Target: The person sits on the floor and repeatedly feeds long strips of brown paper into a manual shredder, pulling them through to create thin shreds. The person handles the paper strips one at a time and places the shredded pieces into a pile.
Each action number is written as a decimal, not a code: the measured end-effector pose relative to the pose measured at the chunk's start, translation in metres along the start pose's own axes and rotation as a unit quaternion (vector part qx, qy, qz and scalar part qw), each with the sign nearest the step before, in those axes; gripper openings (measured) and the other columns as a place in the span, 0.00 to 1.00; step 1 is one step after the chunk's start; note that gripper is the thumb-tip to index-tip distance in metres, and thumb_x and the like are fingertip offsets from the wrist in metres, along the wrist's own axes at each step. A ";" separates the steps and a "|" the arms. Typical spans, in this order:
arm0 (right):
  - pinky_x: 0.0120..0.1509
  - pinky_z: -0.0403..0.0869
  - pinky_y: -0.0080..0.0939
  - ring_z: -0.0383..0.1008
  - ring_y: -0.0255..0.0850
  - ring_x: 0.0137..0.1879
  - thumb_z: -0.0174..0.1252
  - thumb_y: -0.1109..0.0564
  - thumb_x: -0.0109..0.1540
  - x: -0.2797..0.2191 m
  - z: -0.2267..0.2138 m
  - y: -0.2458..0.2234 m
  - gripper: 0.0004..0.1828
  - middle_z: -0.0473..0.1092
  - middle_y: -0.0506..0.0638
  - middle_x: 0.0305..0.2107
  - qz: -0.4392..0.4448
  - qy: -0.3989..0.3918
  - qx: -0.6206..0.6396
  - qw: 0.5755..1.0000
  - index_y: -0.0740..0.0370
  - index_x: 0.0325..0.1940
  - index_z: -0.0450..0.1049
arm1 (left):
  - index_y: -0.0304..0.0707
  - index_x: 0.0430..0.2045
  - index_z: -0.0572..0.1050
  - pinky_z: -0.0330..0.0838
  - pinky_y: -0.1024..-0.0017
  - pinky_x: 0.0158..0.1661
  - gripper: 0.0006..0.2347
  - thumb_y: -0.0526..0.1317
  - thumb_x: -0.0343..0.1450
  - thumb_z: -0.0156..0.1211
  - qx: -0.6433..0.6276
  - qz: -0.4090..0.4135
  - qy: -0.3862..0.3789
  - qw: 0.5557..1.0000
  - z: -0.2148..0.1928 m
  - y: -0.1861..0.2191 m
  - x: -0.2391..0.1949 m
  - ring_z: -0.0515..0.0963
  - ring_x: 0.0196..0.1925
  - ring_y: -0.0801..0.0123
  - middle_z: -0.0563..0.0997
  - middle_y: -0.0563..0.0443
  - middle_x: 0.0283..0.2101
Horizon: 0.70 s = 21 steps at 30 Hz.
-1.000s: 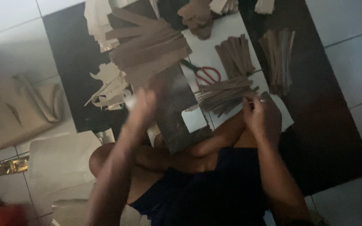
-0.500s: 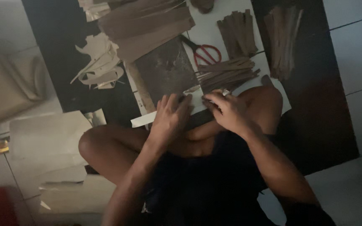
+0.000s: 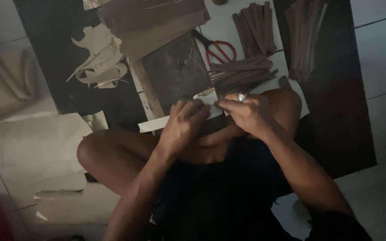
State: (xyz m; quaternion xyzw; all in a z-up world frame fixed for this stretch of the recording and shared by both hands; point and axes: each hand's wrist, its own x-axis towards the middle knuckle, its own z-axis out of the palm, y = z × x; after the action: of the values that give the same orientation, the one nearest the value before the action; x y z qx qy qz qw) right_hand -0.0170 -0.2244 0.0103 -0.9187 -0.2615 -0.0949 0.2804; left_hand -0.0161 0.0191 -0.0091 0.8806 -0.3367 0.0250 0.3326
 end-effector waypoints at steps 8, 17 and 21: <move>0.37 0.76 0.35 0.79 0.37 0.37 0.59 0.68 0.63 -0.014 0.003 0.006 0.15 0.79 0.48 0.38 -0.047 -0.010 -0.057 0.997 0.59 0.50 0.84 | 0.40 0.56 0.76 0.71 0.57 0.52 0.20 0.34 0.66 0.58 0.080 0.046 -0.045 0.995 -0.002 -0.002 0.001 0.74 0.58 0.54 0.74 0.46 0.55; 0.41 0.70 0.33 0.69 0.30 0.38 0.52 0.55 0.74 -0.017 0.058 -0.001 0.09 0.70 0.46 0.32 0.332 0.098 0.328 0.879 0.63 0.50 0.73 | 0.37 0.52 0.76 0.71 0.57 0.50 0.17 0.33 0.68 0.59 0.065 0.008 -0.010 0.998 0.017 0.012 0.015 0.75 0.54 0.53 0.74 0.42 0.52; 0.38 0.70 0.33 0.68 0.29 0.35 0.52 0.51 0.72 -0.012 0.071 -0.003 0.11 0.69 0.43 0.30 0.397 0.108 0.343 0.844 0.62 0.44 0.71 | 0.35 0.52 0.75 0.72 0.57 0.49 0.18 0.33 0.66 0.60 0.028 0.000 0.019 0.999 0.021 0.014 0.020 0.75 0.52 0.52 0.74 0.43 0.51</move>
State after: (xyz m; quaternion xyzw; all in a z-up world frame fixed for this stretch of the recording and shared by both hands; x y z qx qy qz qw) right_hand -0.0270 -0.1874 -0.0502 -0.7731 0.1416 0.0212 0.6179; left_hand -0.0130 -0.0123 -0.0124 0.8889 -0.3296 0.0512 0.3140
